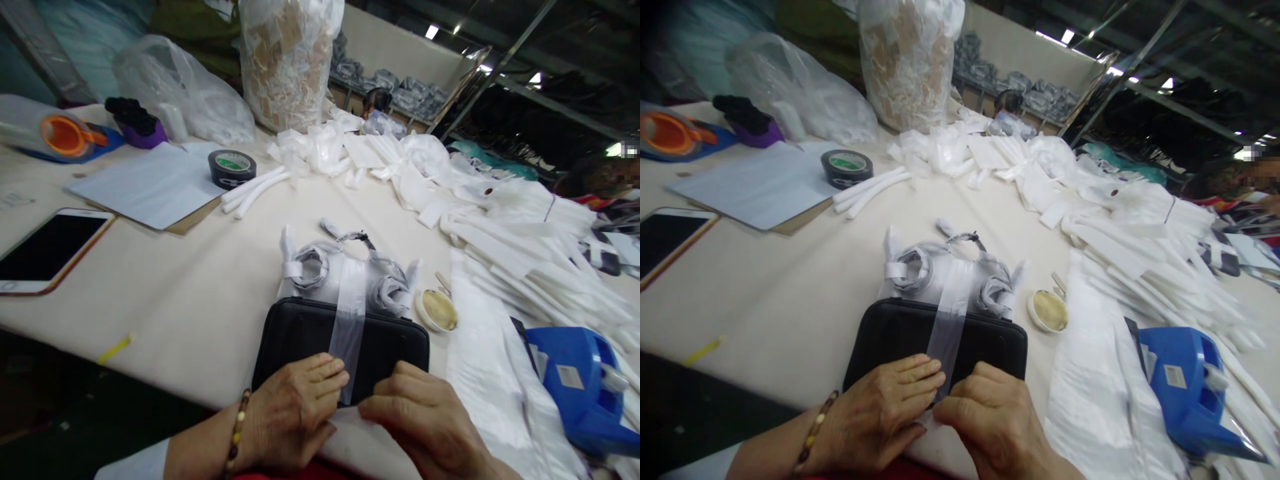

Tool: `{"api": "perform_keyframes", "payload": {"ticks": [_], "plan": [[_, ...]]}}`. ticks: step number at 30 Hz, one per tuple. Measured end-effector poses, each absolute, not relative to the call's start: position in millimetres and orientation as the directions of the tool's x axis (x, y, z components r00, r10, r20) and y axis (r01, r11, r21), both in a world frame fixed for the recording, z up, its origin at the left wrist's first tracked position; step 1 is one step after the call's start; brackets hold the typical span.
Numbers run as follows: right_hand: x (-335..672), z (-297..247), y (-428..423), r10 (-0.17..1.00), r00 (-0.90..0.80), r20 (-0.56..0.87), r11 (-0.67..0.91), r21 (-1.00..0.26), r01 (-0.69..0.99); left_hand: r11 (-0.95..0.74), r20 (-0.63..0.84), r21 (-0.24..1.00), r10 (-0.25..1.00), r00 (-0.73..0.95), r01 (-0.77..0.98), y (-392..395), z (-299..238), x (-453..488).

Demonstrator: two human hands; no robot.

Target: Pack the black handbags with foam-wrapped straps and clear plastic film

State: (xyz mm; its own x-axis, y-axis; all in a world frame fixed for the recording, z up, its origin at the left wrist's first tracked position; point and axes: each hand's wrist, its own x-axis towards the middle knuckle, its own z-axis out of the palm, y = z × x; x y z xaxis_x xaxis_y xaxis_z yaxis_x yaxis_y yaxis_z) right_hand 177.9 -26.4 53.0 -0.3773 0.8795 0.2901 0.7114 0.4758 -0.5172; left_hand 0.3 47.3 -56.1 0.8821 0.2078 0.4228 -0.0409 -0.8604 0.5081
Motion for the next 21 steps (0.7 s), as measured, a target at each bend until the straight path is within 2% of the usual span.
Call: {"api": "perform_keyframes", "payload": {"ticks": [4,13,17,21], "plan": [[177,56,-25,0.888,-0.387,0.248,0.460,-0.507,0.729,-0.867,0.458,0.496,0.216,0.862,-0.046,46,-59,2],[165,37,-35,0.890,-0.370,0.265,0.454,-0.455,0.766,-0.872,0.495,0.485,0.217,0.841,-0.060,44,-59,3],[155,42,-47,0.834,-0.425,0.353,0.538,-0.342,0.771,-0.887,0.474,0.460,0.197,0.858,-0.050,43,-61,3],[148,52,-58,0.842,-0.452,0.293,0.518,-0.208,0.830,-0.903,0.455,0.427,0.168,0.875,-0.048,44,-61,3]]}}
